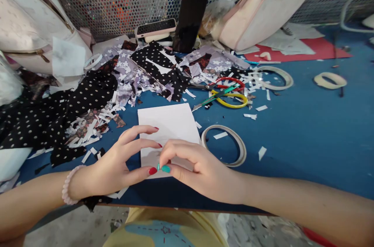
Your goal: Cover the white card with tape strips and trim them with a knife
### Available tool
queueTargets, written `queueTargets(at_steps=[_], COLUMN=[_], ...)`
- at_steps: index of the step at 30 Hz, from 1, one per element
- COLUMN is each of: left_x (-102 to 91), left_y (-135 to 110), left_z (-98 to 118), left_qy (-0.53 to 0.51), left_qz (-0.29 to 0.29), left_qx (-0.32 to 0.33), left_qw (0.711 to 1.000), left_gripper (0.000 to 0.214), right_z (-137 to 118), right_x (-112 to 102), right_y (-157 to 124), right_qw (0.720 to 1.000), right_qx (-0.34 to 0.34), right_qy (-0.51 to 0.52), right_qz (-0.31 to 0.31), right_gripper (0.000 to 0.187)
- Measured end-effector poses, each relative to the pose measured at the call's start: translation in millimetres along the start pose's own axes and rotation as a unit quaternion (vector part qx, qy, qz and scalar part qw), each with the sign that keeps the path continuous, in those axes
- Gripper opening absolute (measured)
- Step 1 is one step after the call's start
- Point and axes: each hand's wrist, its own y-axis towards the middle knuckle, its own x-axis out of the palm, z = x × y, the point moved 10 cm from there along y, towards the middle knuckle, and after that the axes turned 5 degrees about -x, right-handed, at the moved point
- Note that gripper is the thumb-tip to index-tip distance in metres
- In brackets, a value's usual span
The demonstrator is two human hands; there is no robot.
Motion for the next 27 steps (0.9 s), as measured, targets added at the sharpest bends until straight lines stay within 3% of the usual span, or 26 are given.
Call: queueTargets(at_steps=[8, 19, 27], left_x=[0.8, 0.2, 1.6], left_y=[-2, 2, 2], left_z=[-1, 1, -1], left_qy=[-0.015, 0.018, 0.004], left_qz=[0.010, -0.029, -0.039], left_qx=[0.000, -0.018, -0.021], left_qw=[1.000, 0.999, 0.999], left_gripper=[0.026, 0.024, 0.017], right_z=[-2, -6, -18], right_x=[2, 0, 3], right_y=[2, 3, -1], right_qw=[1.000, 0.998, 0.987], right_qx=[-0.009, -0.036, -0.118], right_qy=[-0.012, -0.047, -0.107], right_qz=[-0.005, -0.012, -0.008], right_gripper=[0.016, 0.017, 0.018])
